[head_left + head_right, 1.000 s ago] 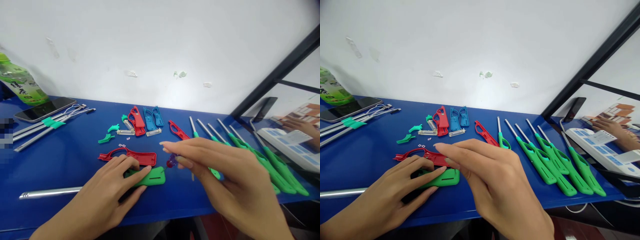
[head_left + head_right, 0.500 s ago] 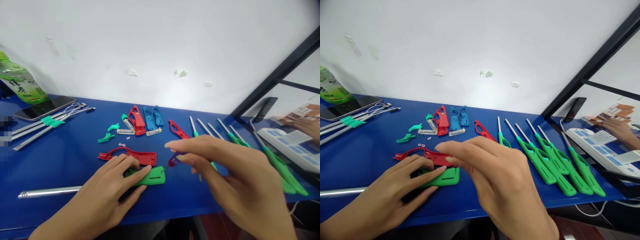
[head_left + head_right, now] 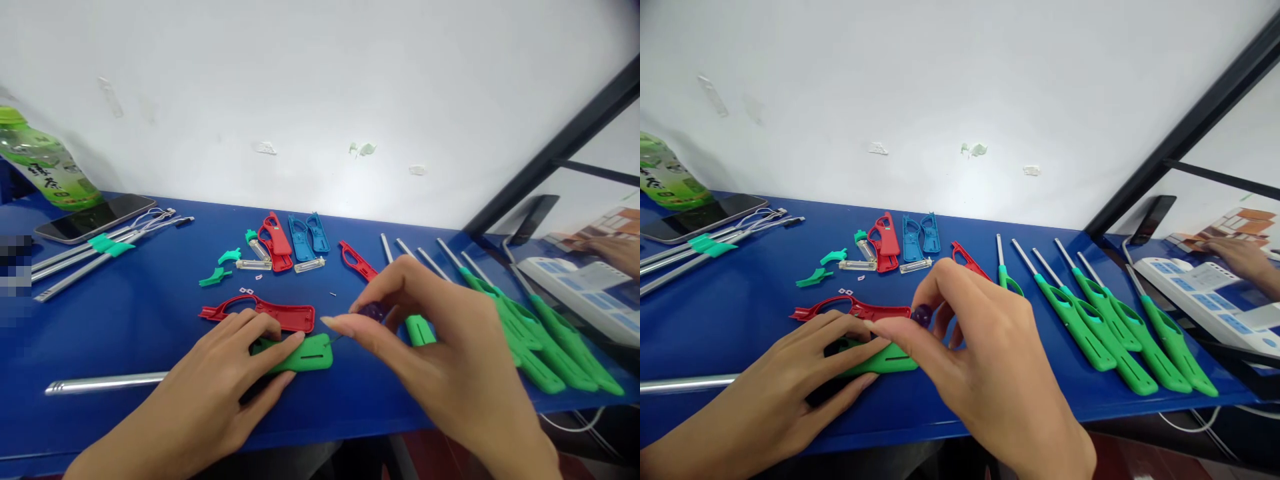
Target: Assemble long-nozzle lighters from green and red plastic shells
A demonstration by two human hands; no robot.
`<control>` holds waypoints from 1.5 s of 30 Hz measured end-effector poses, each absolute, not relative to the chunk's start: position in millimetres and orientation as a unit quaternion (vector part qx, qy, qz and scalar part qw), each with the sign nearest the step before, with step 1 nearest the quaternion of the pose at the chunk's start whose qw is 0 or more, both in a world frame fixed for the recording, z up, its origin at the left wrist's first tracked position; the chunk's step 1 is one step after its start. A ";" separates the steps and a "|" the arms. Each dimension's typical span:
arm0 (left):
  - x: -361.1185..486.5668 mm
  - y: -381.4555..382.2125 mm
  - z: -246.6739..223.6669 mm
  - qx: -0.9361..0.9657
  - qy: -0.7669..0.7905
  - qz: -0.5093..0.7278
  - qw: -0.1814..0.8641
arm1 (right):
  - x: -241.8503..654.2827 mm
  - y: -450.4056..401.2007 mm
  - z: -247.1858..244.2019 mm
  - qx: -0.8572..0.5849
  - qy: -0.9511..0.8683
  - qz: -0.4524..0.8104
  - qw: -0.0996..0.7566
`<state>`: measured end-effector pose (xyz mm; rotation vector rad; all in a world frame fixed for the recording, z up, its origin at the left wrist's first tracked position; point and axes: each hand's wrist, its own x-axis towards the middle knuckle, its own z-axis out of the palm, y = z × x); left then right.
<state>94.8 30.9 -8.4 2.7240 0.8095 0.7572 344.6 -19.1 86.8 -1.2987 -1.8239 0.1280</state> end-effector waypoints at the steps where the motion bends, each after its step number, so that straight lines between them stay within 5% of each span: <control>1: 94.8 30.8 -7.9 0.923 0.272 0.252 0.101 | 344.8 -18.6 86.4 -0.514 -0.738 0.048 0.434; 12: 94.2 31.0 -7.4 0.928 0.264 0.246 0.094 | 354.8 -28.0 92.7 -0.487 -0.791 0.089 0.360; 20: 93.7 30.1 -9.1 0.925 0.274 0.245 0.098 | 350.7 -18.4 84.8 -0.500 -0.778 -0.022 0.379; 28: 93.5 30.9 -7.8 0.925 0.269 0.251 0.094 | 354.6 -27.0 90.2 -0.466 -0.807 0.066 0.357; 45: 94.0 30.9 -6.9 0.930 0.263 0.240 0.094 | 351.0 -23.0 89.2 -0.482 -0.788 -0.014 0.382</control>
